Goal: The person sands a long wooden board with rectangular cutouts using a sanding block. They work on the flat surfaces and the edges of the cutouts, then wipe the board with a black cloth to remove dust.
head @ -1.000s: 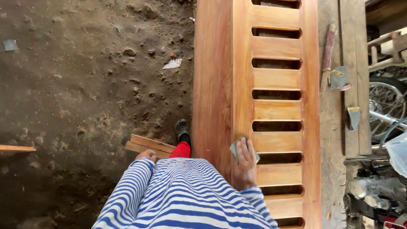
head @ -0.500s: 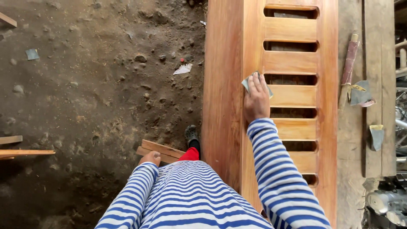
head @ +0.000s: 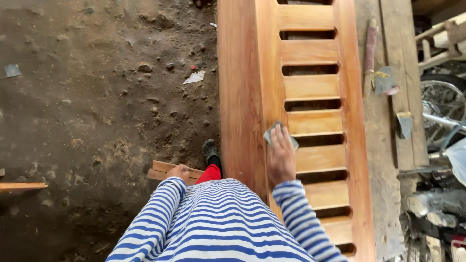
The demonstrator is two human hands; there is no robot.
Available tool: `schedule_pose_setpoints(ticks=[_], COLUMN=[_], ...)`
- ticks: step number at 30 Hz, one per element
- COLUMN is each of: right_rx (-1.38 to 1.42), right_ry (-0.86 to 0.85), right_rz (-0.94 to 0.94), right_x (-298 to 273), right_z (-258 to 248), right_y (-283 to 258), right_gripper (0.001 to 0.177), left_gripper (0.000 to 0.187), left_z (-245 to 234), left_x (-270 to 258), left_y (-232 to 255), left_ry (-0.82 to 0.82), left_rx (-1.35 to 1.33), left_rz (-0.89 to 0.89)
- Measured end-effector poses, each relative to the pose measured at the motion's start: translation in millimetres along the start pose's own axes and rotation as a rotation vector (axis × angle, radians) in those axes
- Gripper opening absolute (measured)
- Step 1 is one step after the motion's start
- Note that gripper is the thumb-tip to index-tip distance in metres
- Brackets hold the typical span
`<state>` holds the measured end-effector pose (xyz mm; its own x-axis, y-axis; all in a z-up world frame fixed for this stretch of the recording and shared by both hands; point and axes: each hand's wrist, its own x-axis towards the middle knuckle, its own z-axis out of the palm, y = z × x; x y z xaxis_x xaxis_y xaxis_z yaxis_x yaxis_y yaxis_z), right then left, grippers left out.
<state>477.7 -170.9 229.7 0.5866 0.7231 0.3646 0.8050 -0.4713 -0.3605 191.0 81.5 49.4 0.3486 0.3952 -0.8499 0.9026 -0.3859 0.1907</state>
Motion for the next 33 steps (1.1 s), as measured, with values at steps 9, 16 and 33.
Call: schedule_pose_setpoints(ticks=[9,16,33], right_rx=[-0.176,-0.206,-0.216], right_ry=[-0.052,-0.041,-0.094], right_rz=[0.179,0.17,0.246], right_x=[-193,-179,47], right_z=[-25,-33,28], right_y=[-41,-50,30], right_gripper=[0.054,0.052,0.056], left_gripper=[0.039,0.036,0.038], left_z=[60,137,6], left_x=[-23,-41,-87], left_y=[-48,-130,-66], left_ry=[0.015,0.023,-0.159], left_rx=[-0.038,-0.116,-0.298], left_rz=[0.0,-0.141,-0.385])
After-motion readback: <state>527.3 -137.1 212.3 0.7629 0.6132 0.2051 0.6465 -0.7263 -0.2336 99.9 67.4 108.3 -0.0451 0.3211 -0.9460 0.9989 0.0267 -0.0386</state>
